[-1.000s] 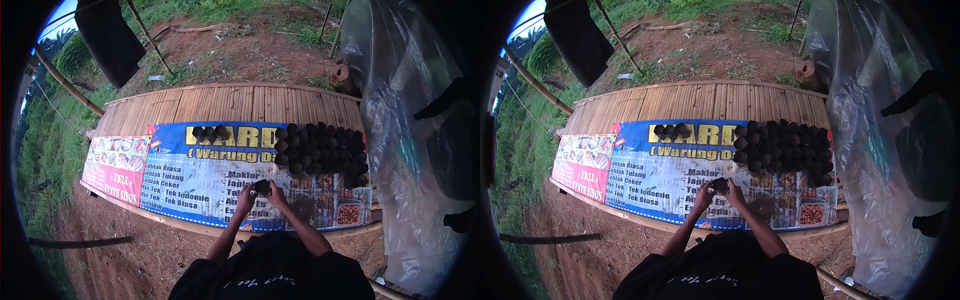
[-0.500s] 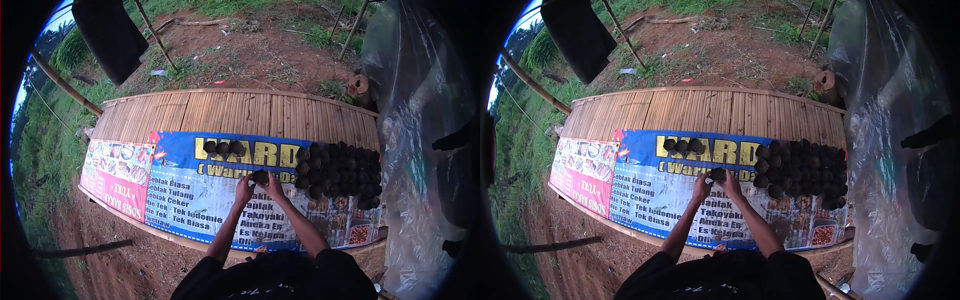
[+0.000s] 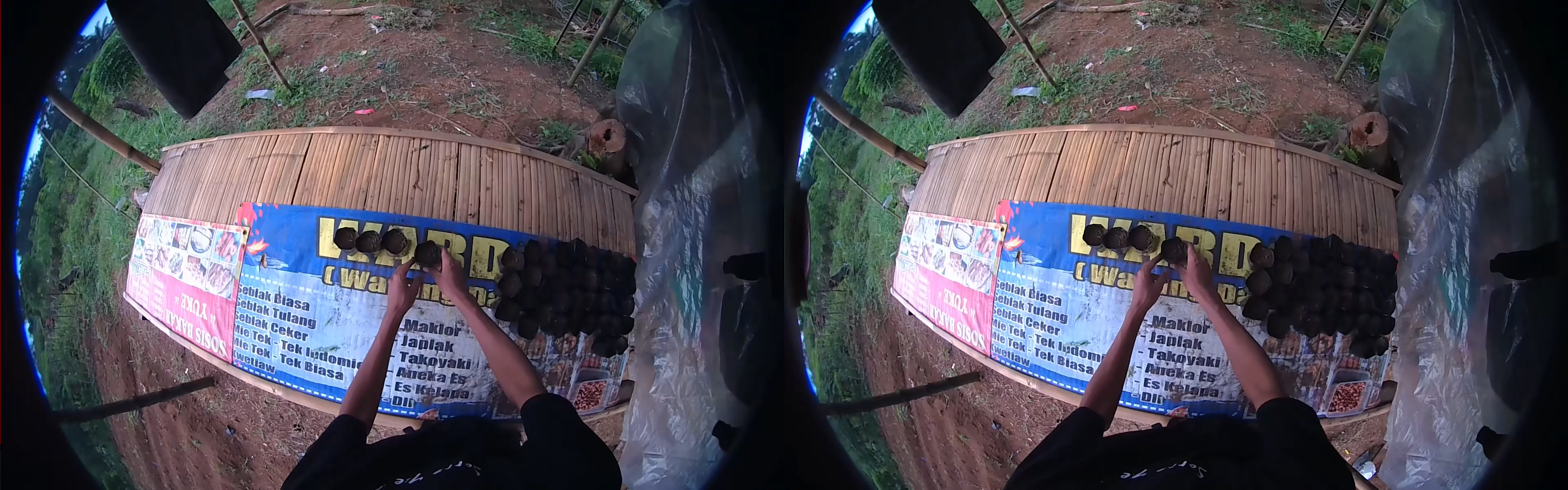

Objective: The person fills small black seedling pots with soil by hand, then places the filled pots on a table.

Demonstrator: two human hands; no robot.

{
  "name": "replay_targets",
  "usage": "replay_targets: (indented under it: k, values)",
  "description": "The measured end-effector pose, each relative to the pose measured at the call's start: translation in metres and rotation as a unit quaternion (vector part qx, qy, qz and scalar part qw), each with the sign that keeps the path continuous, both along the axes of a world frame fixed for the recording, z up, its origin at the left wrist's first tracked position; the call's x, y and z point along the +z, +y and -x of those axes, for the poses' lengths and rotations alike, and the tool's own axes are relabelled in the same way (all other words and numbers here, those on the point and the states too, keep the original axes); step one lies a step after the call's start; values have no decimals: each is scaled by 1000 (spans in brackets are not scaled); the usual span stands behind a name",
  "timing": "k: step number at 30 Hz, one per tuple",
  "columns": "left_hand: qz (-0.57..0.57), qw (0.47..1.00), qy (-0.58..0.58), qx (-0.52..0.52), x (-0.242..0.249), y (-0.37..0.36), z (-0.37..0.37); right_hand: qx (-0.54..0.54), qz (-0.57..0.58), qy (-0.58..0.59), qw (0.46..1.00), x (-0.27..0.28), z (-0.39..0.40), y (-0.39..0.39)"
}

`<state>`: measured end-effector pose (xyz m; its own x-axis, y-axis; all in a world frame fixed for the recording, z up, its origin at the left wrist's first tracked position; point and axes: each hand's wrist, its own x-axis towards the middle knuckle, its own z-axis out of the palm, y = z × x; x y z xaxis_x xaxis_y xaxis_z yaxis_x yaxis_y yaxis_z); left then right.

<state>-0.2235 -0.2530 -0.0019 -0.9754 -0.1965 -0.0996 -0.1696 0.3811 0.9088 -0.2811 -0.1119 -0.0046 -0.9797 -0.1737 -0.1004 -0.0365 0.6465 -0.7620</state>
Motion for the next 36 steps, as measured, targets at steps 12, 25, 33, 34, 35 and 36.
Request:
replay_targets:
  k: [12, 25, 33, 34, 35, 36]
  values:
    - [22, 999, 27, 2, 0, -1, 7, 7, 5, 35, 999, -3, 22, -18]
    - [-144, 979, -131, 56, 10, 64, -121, -96, 242, -104, 960, 28, -173, 86]
    - [-12, 988, -149, -26, 8, 125, -174, -212, 224, -28, 951, -24, -251, 210]
    - [-11, 989, -145, -26, 10, 129, -176, -242, 154, -68, 956, -23, -239, 221]
    - [31, 983, -169, -60, 12, 133, -176, -270, 83, -108, 953, -23, -227, 231]
    - [74, 974, -194, -94, 15, 136, -178, -276, 74, -53, 957, -11, -216, 232]
